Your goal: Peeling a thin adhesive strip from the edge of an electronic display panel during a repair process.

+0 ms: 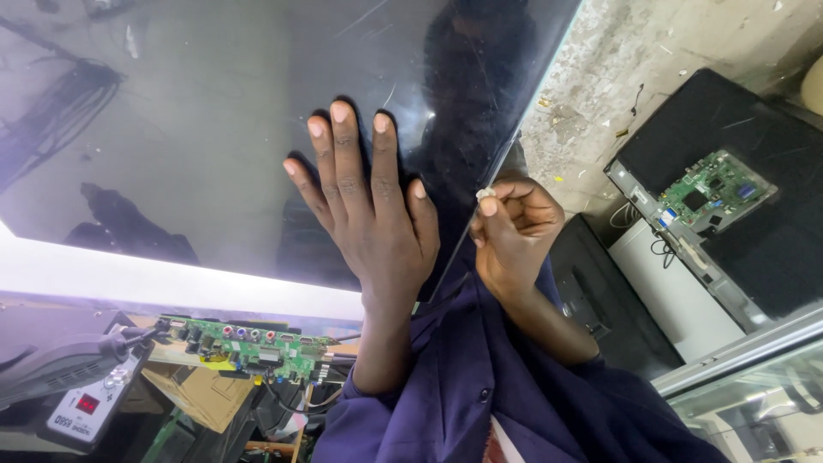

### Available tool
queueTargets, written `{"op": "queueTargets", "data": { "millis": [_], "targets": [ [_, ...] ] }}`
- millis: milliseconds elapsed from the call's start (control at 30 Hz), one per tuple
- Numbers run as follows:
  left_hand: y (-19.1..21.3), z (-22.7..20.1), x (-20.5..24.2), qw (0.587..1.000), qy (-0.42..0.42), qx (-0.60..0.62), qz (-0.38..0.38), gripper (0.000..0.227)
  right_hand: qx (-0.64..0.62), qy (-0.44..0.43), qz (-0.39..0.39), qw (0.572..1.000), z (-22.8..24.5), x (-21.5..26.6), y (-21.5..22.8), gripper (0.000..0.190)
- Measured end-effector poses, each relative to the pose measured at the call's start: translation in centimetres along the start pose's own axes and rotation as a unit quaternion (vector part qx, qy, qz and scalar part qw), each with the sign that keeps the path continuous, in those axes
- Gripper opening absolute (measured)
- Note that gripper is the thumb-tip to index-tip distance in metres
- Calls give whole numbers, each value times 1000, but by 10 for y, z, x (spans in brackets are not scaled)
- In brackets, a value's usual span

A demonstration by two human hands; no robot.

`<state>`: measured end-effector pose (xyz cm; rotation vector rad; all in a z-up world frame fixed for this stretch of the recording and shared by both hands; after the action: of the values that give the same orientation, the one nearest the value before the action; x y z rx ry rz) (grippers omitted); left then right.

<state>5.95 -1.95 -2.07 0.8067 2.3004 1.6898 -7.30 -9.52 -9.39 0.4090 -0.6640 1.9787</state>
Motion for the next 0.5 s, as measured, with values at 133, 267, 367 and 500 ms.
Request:
{"op": "queueTargets", "data": {
  "millis": [133, 267, 367, 500],
  "targets": [
    [0, -2, -1, 1000, -6, 0, -10, 48, -6, -13, 11, 1000, -3, -1, 2, 12],
    [-1, 0, 0, 1000, -7, -2, -16, 47, 12, -25, 9, 1000, -1, -2, 0, 16],
    [-1, -1, 1, 1000, -2, -2, -9, 48, 30, 32, 0, 999, 8, -10, -8, 20],
    [-1, -2, -1, 1000, -3, -1, -13, 49, 0, 19, -29, 999, -3, -1, -3, 26]
  ]
}}
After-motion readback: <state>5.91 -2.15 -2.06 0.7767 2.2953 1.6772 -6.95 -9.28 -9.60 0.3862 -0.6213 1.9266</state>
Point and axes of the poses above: each hand's wrist, its own x-axis away from the middle knuckle, its own y-axis out of the back of the hand, z = x × y, the point moved 6 cm from there along -x, towards the middle knuckle, and after that the axes turned 7 degrees about z, right-handed, at the moved point
